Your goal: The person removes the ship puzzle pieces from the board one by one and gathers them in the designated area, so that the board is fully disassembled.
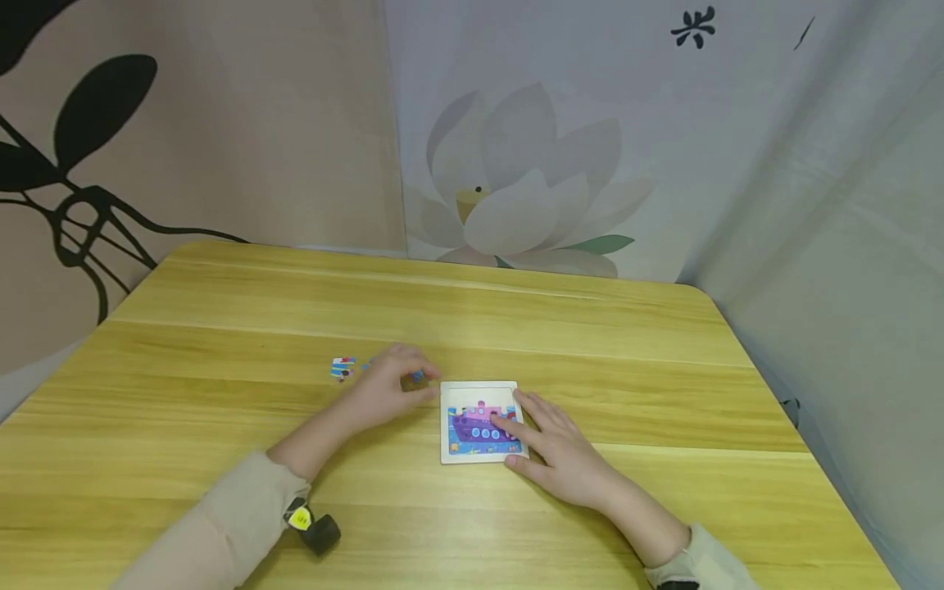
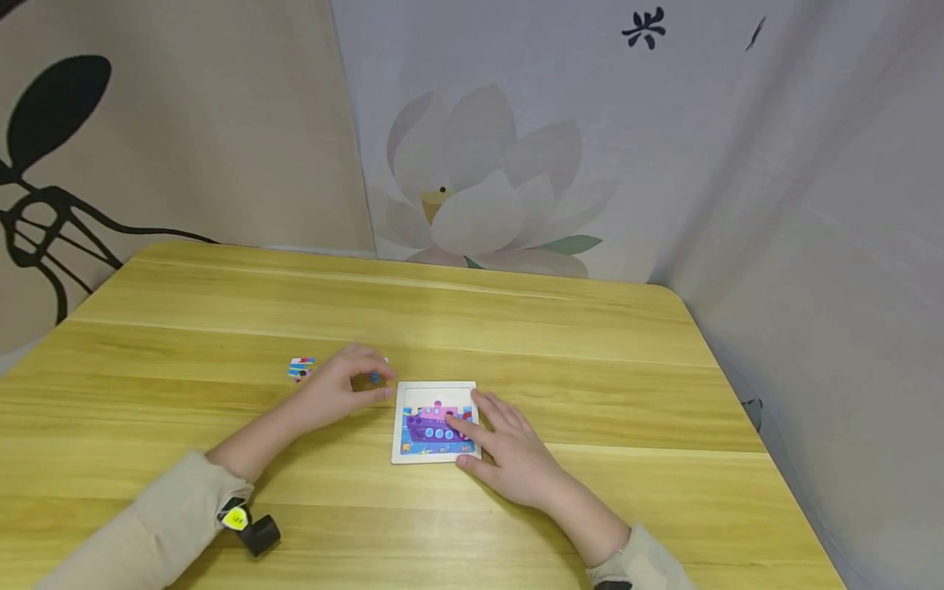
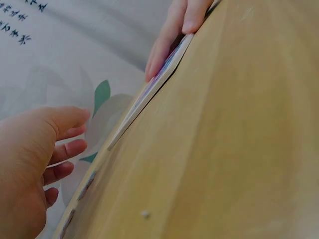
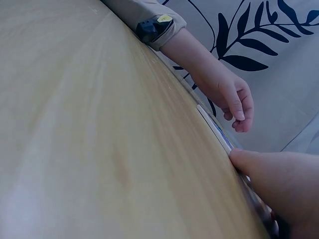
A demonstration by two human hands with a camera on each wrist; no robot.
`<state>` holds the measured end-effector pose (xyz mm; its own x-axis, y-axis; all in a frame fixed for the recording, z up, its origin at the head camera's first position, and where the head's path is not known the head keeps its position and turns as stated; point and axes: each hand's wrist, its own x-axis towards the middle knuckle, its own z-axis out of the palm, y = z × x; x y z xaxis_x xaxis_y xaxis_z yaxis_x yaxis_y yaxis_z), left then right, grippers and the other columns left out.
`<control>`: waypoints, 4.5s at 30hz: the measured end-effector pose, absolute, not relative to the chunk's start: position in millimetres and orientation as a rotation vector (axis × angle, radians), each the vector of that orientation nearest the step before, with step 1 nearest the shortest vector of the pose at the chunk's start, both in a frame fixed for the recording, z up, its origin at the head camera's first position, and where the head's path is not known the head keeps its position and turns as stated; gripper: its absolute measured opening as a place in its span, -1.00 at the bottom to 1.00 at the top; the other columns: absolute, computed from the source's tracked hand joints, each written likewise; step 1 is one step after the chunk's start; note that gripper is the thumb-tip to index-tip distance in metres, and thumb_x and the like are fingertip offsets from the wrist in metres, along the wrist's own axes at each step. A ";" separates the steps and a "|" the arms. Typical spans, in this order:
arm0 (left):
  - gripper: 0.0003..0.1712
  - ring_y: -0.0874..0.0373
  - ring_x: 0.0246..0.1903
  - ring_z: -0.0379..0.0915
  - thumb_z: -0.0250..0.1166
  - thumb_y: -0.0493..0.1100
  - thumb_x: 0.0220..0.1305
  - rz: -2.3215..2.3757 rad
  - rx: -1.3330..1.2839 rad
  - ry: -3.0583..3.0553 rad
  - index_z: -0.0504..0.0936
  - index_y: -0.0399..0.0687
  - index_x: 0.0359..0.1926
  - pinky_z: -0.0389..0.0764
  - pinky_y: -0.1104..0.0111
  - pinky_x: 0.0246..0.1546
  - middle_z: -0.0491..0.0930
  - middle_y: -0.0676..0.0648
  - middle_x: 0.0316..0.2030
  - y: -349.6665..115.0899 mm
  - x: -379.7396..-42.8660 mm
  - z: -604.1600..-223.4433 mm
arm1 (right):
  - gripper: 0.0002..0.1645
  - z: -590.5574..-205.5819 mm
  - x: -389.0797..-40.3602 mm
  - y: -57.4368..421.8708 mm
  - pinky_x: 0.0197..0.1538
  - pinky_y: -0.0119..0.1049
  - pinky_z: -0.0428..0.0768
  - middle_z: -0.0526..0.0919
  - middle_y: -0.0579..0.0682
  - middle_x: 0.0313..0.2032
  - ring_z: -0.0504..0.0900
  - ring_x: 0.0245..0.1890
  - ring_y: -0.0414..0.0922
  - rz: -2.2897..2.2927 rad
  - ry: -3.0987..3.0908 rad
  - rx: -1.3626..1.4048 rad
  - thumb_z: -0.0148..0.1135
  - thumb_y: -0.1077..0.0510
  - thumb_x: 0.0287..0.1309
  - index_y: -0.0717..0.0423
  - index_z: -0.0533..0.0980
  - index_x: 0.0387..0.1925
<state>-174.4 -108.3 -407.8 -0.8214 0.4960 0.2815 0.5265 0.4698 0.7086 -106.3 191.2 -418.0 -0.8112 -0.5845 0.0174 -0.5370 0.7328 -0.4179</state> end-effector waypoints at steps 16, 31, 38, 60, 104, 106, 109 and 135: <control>-0.69 0.08 -0.03 0.40 0.45 -0.10 0.08 -1.253 -1.066 -2.672 0.70 -0.11 -0.14 0.10 -0.03 0.26 0.60 0.10 -0.18 -95.3 -158.2 -412.9 | -0.33 -417.5 -106.1 191.3 0.35 0.14 -0.10 -0.12 0.02 0.48 -0.15 0.45 0.07 -0.617 2.818 -0.909 -0.04 -0.31 0.31 -0.30 0.24 0.40; -0.62 0.00 0.08 0.35 0.50 0.00 -0.01 -1.072 -1.010 -2.743 0.72 -0.02 -0.14 0.08 -0.17 0.20 0.53 0.10 -0.12 -83.3 -151.1 -419.2 | -0.34 -416.7 -105.6 191.7 0.35 0.16 -0.10 -0.11 0.03 0.48 -0.14 0.44 0.08 -0.624 2.817 -0.915 -0.03 -0.29 0.32 -0.29 0.24 0.39; -0.63 0.08 0.01 0.37 0.53 -0.04 -0.05 -1.044 -0.965 -2.750 0.72 -0.04 -0.18 0.06 -0.14 0.22 0.53 0.09 -0.14 -78.2 -148.9 -419.9 | -0.34 -416.2 -105.5 191.7 0.35 0.16 -0.09 -0.11 0.03 0.48 -0.13 0.44 0.09 -0.632 2.820 -0.917 -0.01 -0.29 0.32 -0.27 0.26 0.39; -0.76 0.00 -0.06 0.36 0.54 -0.17 -0.08 -1.068 -0.736 -2.925 0.68 0.01 -0.35 0.29 -0.01 0.04 0.52 0.06 -0.24 -68.2 -148.0 -407.0 | -0.35 -413.6 -103.3 187.8 0.34 0.15 -0.06 -0.05 0.06 0.47 -0.09 0.44 0.08 -0.616 2.850 -0.906 0.03 -0.27 0.30 -0.24 0.30 0.37; -0.75 0.22 -0.47 0.41 0.51 -0.36 -0.07 -1.414 -0.844 -2.791 0.62 -0.13 -0.36 0.53 0.40 -0.43 0.51 0.10 -0.50 -70.0 -147.6 -407.4 | -0.43 -416.9 -94.4 182.6 0.35 0.16 -0.18 -0.11 -0.07 0.48 -0.19 0.45 0.03 -0.519 2.821 -1.072 -0.15 -0.15 0.44 -0.35 0.14 0.43; -0.75 0.22 -0.47 0.42 0.51 -0.36 -0.07 -1.412 -0.843 -2.793 0.62 -0.13 -0.36 0.53 0.41 -0.43 0.51 0.11 -0.51 -70.0 -147.6 -407.4 | -0.43 -417.3 -93.0 181.4 0.36 0.14 -0.20 -0.11 -0.12 0.48 -0.20 0.46 0.00 -0.508 2.798 -1.109 -0.16 -0.17 0.44 -0.38 0.13 0.43; -0.75 0.22 -0.47 0.42 0.50 -0.36 -0.06 -1.423 -0.841 -2.796 0.61 -0.12 -0.36 0.53 0.40 -0.43 0.51 0.11 -0.51 -70.1 -147.2 -406.9 | -0.42 -417.9 -91.2 180.1 0.37 0.11 -0.20 -0.10 -0.16 0.48 -0.21 0.46 -0.03 -0.506 2.764 -1.140 -0.17 -0.21 0.43 -0.40 0.12 0.42; -0.82 0.12 -0.38 0.50 0.44 -0.32 0.06 -1.813 -0.587 -2.749 0.64 -0.13 -0.28 0.55 0.30 -0.33 0.57 0.01 -0.45 -79.0 -153.4 -398.2 | -0.42 -406.5 -84.2 167.4 0.35 0.13 -0.07 0.01 -0.08 0.46 -0.11 0.44 0.05 -0.355 2.811 -1.083 -0.18 -0.28 0.40 -0.37 0.22 0.39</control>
<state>-153.4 -79.0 -398.2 -0.9185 0.3947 0.0225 0.1762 0.3576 0.9171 -84.2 167.4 -406.5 -0.7399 -0.6725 -0.0174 -0.6471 0.7185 -0.2551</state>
